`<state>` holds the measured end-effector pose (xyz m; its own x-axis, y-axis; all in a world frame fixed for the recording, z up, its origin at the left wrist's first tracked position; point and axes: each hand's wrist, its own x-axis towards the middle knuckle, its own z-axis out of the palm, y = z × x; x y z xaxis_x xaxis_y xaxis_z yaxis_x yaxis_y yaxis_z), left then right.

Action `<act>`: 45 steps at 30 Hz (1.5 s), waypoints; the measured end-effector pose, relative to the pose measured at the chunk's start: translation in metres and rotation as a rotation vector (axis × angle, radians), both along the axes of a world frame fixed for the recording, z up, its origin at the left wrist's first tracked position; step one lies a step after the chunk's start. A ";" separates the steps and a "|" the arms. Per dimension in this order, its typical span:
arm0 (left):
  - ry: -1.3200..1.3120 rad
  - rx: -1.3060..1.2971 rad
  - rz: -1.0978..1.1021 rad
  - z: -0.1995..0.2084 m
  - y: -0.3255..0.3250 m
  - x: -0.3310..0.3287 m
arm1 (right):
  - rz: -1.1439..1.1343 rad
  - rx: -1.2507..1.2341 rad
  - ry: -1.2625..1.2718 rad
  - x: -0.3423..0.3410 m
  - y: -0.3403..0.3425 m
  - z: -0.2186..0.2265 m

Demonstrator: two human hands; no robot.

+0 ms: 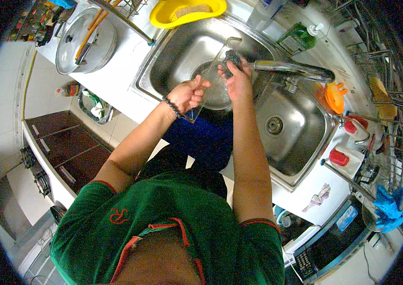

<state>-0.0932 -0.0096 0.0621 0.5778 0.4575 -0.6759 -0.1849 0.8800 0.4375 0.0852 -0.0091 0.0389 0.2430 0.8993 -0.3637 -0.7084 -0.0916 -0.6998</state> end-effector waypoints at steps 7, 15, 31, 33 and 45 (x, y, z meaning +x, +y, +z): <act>0.067 0.053 0.101 -0.005 0.006 0.009 | -0.031 -0.035 -0.778 -0.062 -0.051 0.008; 0.106 0.032 0.038 -0.010 -0.003 0.024 | -0.023 -0.071 -0.592 -0.016 0.002 0.008; 0.003 -0.254 0.168 -0.044 0.012 0.042 | 0.088 -0.285 -1.406 0.016 -0.070 0.000; -0.075 -0.251 0.213 -0.057 0.013 0.059 | -0.041 -0.301 -1.466 0.018 -0.087 0.039; -0.030 -0.119 0.280 -0.027 0.054 0.155 | 0.071 -0.046 -2.180 0.083 -0.063 0.050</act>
